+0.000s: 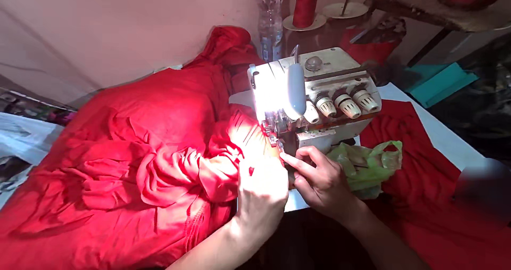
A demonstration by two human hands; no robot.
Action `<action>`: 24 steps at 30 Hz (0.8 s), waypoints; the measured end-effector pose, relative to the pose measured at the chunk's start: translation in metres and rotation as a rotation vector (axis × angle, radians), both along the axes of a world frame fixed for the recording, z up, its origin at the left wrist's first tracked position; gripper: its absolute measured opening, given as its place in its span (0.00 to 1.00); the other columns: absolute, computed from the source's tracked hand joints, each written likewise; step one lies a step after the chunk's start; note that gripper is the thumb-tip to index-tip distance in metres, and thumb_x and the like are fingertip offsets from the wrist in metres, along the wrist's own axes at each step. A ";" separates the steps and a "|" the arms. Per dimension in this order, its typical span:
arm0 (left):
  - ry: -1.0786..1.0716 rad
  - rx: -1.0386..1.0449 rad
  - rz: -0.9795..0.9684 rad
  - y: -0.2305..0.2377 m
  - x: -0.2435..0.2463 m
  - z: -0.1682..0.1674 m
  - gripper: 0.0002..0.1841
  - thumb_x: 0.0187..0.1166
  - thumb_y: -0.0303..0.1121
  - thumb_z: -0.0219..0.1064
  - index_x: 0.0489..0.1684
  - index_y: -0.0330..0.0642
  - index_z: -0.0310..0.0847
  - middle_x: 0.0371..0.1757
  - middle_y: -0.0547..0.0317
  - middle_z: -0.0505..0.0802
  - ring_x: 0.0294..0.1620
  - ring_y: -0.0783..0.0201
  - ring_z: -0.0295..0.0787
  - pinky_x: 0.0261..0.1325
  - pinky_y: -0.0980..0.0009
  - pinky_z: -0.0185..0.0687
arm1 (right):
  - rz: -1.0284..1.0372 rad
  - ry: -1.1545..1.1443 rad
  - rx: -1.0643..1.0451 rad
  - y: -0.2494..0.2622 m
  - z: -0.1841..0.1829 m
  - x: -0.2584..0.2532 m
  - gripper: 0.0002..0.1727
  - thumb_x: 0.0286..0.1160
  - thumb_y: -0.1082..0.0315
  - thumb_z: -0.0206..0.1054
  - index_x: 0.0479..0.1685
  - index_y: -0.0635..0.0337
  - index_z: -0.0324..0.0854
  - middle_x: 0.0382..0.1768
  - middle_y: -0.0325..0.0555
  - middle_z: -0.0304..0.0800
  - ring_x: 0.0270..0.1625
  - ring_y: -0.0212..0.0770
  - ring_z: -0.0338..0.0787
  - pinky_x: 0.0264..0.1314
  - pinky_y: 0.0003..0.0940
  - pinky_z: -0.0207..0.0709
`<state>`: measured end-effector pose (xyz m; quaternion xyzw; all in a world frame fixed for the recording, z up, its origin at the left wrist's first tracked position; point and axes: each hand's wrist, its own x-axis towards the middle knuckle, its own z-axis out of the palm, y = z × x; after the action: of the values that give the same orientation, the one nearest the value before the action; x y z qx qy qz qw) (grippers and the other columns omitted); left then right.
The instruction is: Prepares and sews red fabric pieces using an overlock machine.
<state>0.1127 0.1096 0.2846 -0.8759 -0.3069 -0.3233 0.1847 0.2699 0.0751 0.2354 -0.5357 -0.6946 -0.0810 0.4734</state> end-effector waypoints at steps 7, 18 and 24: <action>-0.281 -0.518 0.074 0.046 -0.008 -0.007 0.12 0.76 0.40 0.67 0.40 0.45 0.96 0.50 0.46 0.94 0.58 0.46 0.88 0.61 0.46 0.79 | -0.019 0.138 -0.035 -0.017 0.000 -0.007 0.19 0.76 0.63 0.56 0.49 0.60 0.94 0.38 0.50 0.90 0.29 0.33 0.82 0.28 0.24 0.74; -0.301 -0.209 0.129 -0.035 -0.031 -0.038 0.13 0.73 0.33 0.63 0.31 0.37 0.95 0.31 0.50 0.94 0.36 0.55 0.91 0.43 0.64 0.84 | 0.157 0.561 -0.109 -0.009 -0.007 -0.049 0.12 0.72 0.66 0.71 0.41 0.67 0.79 0.33 0.41 0.91 0.28 0.20 0.86 0.30 0.14 0.80; -0.230 -0.186 -0.006 -0.034 0.019 -0.071 0.08 0.67 0.27 0.70 0.36 0.41 0.96 0.33 0.52 0.94 0.36 0.54 0.90 0.40 0.59 0.79 | -0.202 0.522 -0.219 -0.003 -0.009 -0.017 0.11 0.66 0.73 0.68 0.44 0.69 0.78 0.31 0.47 0.91 0.30 0.31 0.91 0.34 0.26 0.84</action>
<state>0.1320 0.0757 0.2141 -0.8472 -0.3522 -0.3923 0.0656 0.2531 0.0724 0.2261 -0.6525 -0.4970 0.0881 0.5652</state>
